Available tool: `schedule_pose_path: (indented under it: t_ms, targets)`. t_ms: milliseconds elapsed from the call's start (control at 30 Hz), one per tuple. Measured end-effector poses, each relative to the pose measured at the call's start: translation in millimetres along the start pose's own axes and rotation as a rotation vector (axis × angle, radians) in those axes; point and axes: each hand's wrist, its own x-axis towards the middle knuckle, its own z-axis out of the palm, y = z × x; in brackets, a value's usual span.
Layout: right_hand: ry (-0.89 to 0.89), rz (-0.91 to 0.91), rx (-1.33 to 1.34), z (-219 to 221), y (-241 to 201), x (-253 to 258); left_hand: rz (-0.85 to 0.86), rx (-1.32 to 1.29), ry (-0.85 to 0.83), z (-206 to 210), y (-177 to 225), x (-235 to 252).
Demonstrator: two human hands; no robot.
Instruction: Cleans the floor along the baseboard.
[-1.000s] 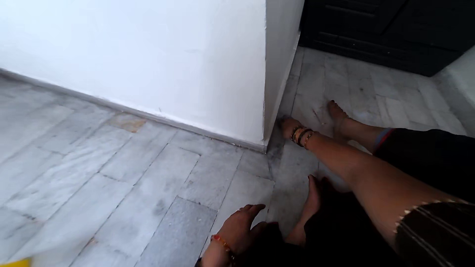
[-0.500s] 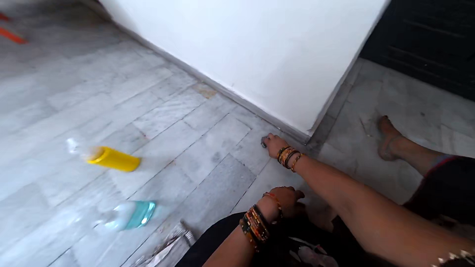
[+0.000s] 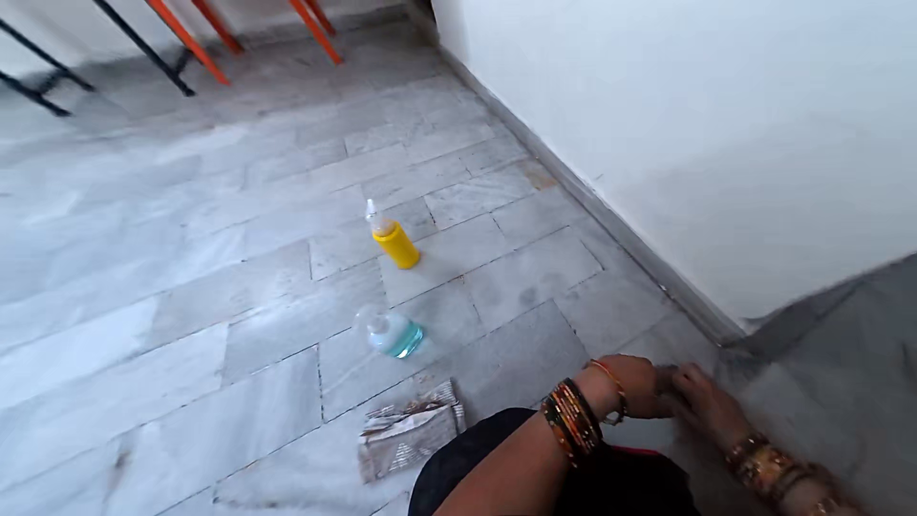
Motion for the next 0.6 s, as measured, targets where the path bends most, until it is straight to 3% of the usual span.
schedule_pose_path:
  t_ms: [233,333,467,600]
  targets:
    - [-0.11,0.071,-0.003,-3.9,-58.8,120.1,-0.112,-0.025,0.103,-10.2,-10.8,-5.1]
    - [-0.172,0.078,-0.035,-9.4,-82.5,147.9,-0.178,-0.072,0.214,-22.2,-25.8,-15.6]
    - [-0.15,0.066,-0.037,-7.3,-94.8,119.2,-0.236,-0.186,0.373,-33.7,-45.6,-24.8]
    - [-0.049,-0.137,0.005,13.9,-45.5,65.0,-0.265,-0.206,0.409,-33.6,-51.6,-24.4]
